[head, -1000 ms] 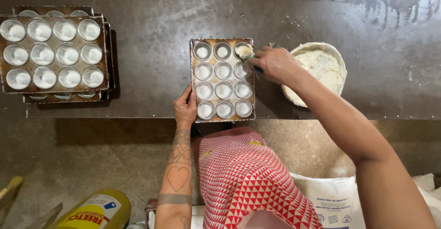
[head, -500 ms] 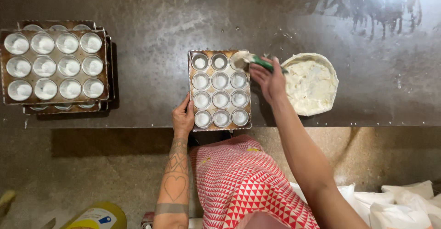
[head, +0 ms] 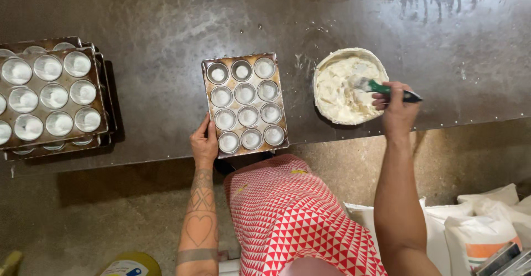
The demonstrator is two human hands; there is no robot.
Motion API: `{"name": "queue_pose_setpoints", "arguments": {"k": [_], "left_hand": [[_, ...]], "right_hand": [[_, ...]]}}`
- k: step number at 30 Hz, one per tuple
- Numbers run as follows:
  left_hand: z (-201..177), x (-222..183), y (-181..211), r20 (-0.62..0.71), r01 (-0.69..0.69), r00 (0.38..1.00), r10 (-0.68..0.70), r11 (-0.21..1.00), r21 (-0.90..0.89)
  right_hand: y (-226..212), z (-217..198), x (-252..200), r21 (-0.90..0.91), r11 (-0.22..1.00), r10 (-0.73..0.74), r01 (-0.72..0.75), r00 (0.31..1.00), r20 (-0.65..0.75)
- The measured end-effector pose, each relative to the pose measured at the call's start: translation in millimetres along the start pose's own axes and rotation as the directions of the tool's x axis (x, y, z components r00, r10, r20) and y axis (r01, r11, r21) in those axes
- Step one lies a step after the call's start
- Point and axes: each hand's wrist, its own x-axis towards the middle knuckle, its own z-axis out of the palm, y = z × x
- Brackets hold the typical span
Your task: The person greases muffin tins by applying a white creamy substance from a bowl into each individual cup using a green-handled brush.
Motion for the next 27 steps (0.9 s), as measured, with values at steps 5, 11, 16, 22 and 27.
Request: {"name": "queue_pose_setpoints", "arguments": {"k": [5, 11, 16, 22, 27], "left_hand": [[-2, 0, 2, -0.002, -0.069, 0.998, 0.069, 0.997, 0.024], [3, 0, -1, -0.02, 0.082, 0.996, -0.081, 0.997, 0.014], [4, -2, -1, -0.041, 0.063, 0.997, -0.063, 0.998, 0.005], [2, 2, 7, -0.034, 0.081, 0.996, -0.081, 0.997, 0.013], [0, 0, 10, -0.021, 0.161, 0.987, -0.161, 0.987, -0.028]], "right_hand": [[23, 23, -1, 0.02, 0.993, 0.117, -0.119, 0.989, 0.093], [-48, 42, -31, 0.029, 0.974, -0.227, 0.225, 0.96, 0.163], [-99, 133, -41, -0.19, 0.64, -0.364, 0.745, 0.512, 0.778], [-95, 235, -5, -0.025, 0.124, -0.143, 0.992, 0.043, 0.989], [-35, 302, 29, -0.181, 0.268, -0.094, 0.946, 0.212, 0.973]]}}
